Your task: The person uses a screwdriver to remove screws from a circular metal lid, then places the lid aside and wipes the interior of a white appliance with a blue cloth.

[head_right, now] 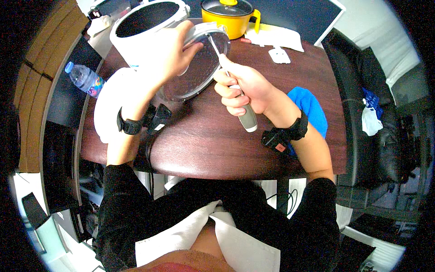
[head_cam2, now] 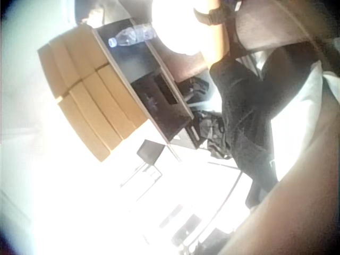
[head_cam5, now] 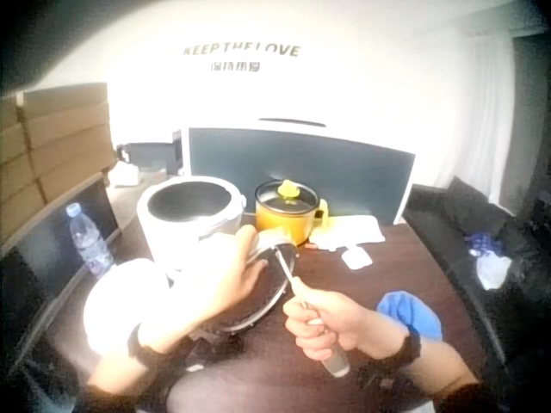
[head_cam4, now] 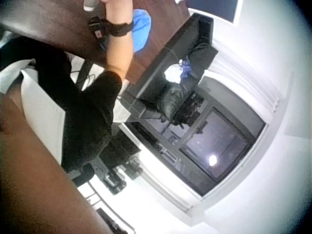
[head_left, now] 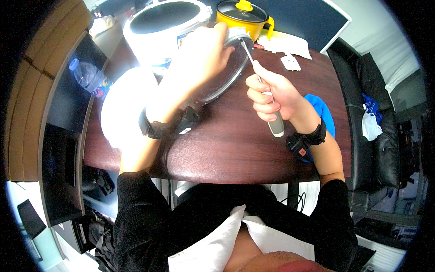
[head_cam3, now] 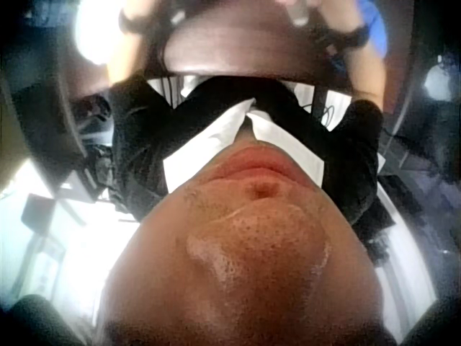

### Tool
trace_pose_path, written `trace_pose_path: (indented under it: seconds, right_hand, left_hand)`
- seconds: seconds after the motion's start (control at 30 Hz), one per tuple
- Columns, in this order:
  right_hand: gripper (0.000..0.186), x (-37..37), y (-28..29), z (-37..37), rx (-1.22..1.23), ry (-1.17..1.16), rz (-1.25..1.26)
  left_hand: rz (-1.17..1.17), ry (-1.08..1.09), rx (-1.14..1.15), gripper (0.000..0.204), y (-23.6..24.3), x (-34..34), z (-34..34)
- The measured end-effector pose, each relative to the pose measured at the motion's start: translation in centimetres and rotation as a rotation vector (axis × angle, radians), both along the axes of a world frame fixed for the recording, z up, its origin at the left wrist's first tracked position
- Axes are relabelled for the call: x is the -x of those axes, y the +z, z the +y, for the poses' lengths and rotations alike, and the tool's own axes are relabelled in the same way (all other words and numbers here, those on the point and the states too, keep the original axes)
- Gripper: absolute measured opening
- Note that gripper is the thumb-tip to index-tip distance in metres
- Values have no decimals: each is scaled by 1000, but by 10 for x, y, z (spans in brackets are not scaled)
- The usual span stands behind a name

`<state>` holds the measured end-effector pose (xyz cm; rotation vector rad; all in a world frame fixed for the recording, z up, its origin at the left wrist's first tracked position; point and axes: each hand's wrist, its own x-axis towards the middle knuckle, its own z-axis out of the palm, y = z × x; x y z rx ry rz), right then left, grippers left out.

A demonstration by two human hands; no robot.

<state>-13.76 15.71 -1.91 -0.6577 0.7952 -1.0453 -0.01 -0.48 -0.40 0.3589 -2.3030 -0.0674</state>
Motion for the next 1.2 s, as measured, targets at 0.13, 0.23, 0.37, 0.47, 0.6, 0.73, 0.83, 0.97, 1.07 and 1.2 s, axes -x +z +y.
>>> trace_pose_path:
  seconds: [0.13, 0.23, 0.37, 0.47, 0.6, 0.73, 0.83, 0.97, 1.07, 1.2]
  right_hand:
    - [52, -1, 1, 2, -14, 20, -68]
    - [53, -3, 0, 3, 2, -46, 46]
    - [54, 3, 15, 17, 29, -167, 336]
    - [55, 9, 28, 13, 161, -323, 557]
    - [47, 13, 48, 2, 317, -511, 676]
    - [44, 19, 61, -12, 406, -600, 770]
    - [44, 26, 53, -33, 438, -700, 1023]
    - [47, 29, 34, -50, 488, -694, 1198]
    - [46, 33, 22, -53, 433, -641, 1321]
    - [56, 34, 21, -52, 404, -571, 1366]
  left_hand:
    - [26, -11, -7, 36, -1, 0, 1]
    - [60, -35, 12, 39, -2, 0, 0]
    - [-132, -11, -158, 42, 18, -10, 11]
    - [93, -41, -190, 48, 1, -5, -2]
    - [210, -9, -163, 51, -16, 9, -10]
    - [30, 59, -199, 51, -2, 4, -5]
    - [6, 58, -120, 49, 6, 0, -2]
    - [-5, 12, -42, 47, 7, 1, -5]
    - [2, -62, -272, 43, 13, -1, -2]
    - [-55, -240, -584, 35, 21, -11, -27]
